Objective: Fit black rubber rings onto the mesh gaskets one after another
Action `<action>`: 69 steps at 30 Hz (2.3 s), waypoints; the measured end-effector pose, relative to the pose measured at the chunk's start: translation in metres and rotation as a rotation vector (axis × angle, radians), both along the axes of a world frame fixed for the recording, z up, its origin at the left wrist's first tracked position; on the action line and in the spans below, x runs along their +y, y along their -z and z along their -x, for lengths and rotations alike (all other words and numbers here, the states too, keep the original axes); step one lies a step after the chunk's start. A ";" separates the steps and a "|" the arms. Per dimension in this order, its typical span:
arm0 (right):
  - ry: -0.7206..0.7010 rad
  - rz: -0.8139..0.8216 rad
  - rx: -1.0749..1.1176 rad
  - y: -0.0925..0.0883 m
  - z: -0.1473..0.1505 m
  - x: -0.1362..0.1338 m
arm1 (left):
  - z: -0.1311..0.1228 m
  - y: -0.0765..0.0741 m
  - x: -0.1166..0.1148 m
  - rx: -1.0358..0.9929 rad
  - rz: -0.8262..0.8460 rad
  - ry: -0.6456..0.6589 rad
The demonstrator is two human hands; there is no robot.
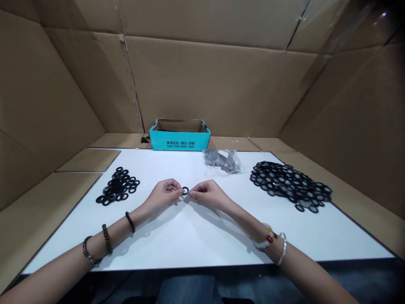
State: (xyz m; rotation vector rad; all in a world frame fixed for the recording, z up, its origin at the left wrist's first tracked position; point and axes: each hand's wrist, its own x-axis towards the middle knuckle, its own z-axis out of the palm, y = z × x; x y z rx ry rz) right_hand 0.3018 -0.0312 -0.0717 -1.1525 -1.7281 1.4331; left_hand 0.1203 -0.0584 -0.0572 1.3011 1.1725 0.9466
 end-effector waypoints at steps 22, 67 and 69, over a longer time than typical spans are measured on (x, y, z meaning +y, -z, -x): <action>0.047 -0.152 0.062 0.009 0.017 -0.011 | -0.004 0.012 -0.004 -0.295 0.219 0.007; 0.009 -0.307 -0.066 -0.015 0.010 -0.016 | -0.001 0.007 -0.011 -0.029 -0.146 -0.147; -0.051 -0.246 -0.030 -0.015 0.007 -0.014 | -0.001 0.007 -0.009 -0.098 -0.053 -0.111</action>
